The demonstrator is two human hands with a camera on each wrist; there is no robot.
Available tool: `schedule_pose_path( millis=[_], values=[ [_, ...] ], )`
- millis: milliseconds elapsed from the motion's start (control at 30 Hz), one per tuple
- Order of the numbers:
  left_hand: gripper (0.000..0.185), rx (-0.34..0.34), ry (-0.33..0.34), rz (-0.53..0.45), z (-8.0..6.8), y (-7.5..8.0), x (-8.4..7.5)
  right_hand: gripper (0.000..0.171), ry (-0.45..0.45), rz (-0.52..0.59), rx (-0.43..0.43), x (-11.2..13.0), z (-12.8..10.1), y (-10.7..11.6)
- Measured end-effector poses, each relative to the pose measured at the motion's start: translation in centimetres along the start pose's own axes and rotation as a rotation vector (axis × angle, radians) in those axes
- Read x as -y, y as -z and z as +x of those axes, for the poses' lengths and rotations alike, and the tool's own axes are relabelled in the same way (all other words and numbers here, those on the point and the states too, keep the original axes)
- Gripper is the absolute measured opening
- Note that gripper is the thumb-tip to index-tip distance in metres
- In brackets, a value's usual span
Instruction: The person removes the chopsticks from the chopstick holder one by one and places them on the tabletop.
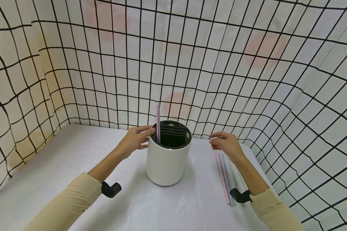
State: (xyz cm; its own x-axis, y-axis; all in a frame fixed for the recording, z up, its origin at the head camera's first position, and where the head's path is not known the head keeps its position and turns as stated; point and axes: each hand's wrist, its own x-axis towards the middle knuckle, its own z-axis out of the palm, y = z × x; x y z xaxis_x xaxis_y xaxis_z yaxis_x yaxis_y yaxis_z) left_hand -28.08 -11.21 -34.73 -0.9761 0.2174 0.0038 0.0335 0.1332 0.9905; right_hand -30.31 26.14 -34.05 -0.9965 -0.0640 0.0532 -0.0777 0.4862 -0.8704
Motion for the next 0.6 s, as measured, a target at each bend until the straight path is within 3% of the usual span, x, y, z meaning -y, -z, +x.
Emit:
schedule_pose_path(
  millis=[300, 600],
  values=[
    [0.062, 0.012, -0.018, -0.010, 0.1, 0.1, 0.2, 0.031, 0.099, -0.007, 0.113, 8.0, -1.1, -3.2],
    [0.061, 0.010, -0.016, -0.016, 0.1, 0.1, 0.2, 0.028, 0.190, 0.011, 0.186, 12.4, -1.3, -7.2]
  ],
)
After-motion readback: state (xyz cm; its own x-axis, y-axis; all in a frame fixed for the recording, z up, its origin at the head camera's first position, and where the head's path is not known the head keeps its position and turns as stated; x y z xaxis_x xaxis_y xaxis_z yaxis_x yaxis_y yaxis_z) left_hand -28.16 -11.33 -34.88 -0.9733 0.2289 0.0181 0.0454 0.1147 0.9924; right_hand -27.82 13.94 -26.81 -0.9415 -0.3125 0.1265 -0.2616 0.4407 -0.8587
